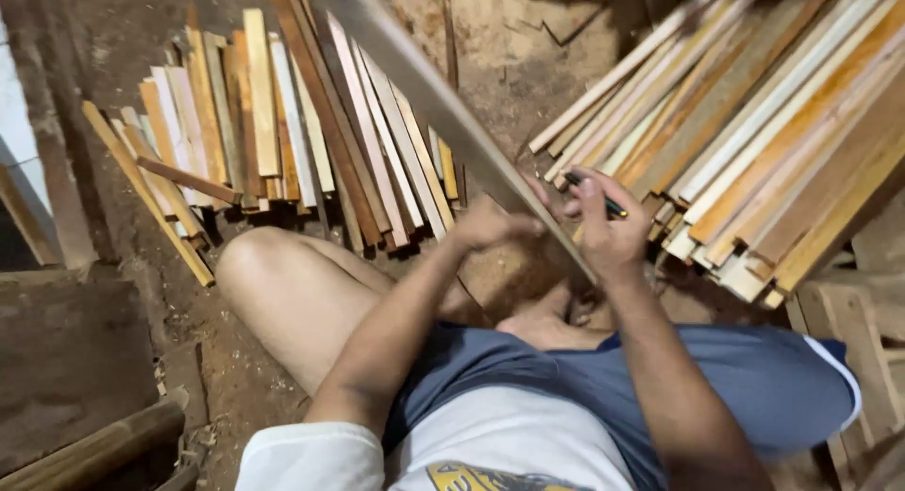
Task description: A person sitting on the floor of a workshop is processing thin wooden strips by aligning them against a long wooden guide and marking them with a pencil.
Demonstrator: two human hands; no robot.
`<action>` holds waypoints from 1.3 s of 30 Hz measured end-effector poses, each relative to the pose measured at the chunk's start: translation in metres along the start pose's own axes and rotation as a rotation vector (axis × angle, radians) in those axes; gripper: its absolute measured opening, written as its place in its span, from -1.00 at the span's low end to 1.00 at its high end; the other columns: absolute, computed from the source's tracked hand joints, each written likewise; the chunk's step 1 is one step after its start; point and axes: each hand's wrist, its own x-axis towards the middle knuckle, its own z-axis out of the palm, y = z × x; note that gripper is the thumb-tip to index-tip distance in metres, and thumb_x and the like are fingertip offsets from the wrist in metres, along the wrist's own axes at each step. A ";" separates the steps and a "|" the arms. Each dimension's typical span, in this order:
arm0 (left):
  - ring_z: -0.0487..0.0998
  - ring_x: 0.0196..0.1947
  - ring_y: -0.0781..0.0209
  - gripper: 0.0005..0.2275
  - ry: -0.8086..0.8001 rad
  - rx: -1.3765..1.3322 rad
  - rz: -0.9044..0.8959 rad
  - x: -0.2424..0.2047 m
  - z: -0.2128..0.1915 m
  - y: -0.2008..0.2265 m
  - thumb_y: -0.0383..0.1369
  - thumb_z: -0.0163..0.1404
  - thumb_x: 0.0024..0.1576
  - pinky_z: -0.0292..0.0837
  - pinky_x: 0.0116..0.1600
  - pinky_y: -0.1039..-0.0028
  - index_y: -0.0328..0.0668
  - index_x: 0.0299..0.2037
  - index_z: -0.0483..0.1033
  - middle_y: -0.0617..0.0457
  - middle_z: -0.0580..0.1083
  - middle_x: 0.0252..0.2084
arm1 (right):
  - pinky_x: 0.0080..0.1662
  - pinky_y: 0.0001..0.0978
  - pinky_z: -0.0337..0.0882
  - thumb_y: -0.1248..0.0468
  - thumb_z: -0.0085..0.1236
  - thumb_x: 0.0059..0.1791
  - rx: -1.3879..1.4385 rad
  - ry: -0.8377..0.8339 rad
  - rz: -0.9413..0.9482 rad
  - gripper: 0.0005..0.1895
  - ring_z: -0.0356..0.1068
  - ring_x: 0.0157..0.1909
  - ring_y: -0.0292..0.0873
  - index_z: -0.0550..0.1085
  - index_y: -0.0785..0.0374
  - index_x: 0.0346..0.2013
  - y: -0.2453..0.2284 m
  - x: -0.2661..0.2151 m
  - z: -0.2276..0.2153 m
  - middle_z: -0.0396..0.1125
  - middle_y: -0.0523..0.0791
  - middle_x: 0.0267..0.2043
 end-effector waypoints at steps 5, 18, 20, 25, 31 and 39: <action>0.56 0.06 -0.09 -0.57 -0.047 0.237 -0.187 -0.013 0.046 -0.024 -0.44 0.29 -0.12 0.42 0.25 0.08 -0.28 0.00 0.57 -0.20 0.56 -0.02 | -0.34 -0.36 0.52 0.30 0.06 0.15 0.134 -0.024 -0.262 -0.76 0.46 -0.45 -0.20 0.61 0.41 -0.08 -0.059 0.043 0.061 0.46 0.07 -0.46; 0.58 -0.03 -0.07 -0.59 -0.030 0.090 -0.101 -0.012 0.043 -0.048 -0.61 0.25 -0.17 0.48 0.11 0.04 -0.42 -0.05 0.59 -0.21 0.58 -0.09 | -0.35 -0.28 0.46 0.29 0.13 0.14 -0.094 -0.071 -0.360 -0.83 0.43 -0.49 -0.18 0.68 0.21 -0.14 -0.054 0.058 0.066 0.46 -0.03 -0.50; 0.56 -0.02 -0.04 -0.59 -0.034 0.061 -0.086 -0.001 0.029 -0.047 -0.61 0.27 -0.16 0.48 0.12 0.07 -0.41 -0.04 0.60 -0.20 0.58 -0.08 | -0.35 -0.28 0.46 0.29 0.15 0.12 -0.132 -0.086 -0.288 -0.84 0.43 -0.49 -0.19 0.67 0.19 -0.18 -0.026 0.037 0.054 0.46 -0.04 -0.51; 0.55 -0.04 0.01 -0.60 -0.021 0.072 -0.078 -0.002 0.021 -0.044 -0.60 0.29 -0.17 0.47 0.12 0.10 -0.38 -0.06 0.61 -0.17 0.58 -0.09 | -0.34 -0.38 0.46 0.30 0.15 0.11 -0.208 -0.126 -0.123 -0.83 0.42 -0.52 -0.26 0.69 0.13 -0.22 0.001 0.009 0.027 0.48 -0.09 -0.53; 0.58 -0.01 -0.09 -0.58 -0.079 0.161 -0.118 -0.003 0.042 0.020 -0.52 0.29 -0.16 0.47 0.13 0.03 -0.39 -0.04 0.59 -0.23 0.58 -0.08 | -0.41 -0.38 0.43 0.26 0.07 0.16 -0.028 -0.069 -0.133 -0.75 0.35 -0.53 -0.26 0.66 0.29 -0.22 -0.065 0.050 0.047 0.43 -0.02 -0.56; 0.56 0.02 -0.13 -0.52 -0.150 0.088 -0.157 -0.011 0.053 -0.033 -0.56 0.31 -0.17 0.43 0.16 0.03 -0.44 0.02 0.53 -0.28 0.56 -0.05 | -0.43 -0.43 0.48 0.25 0.04 0.17 0.069 -0.044 -0.315 -0.74 0.40 -0.52 -0.27 0.63 0.34 -0.15 -0.101 0.099 0.070 0.44 -0.01 -0.47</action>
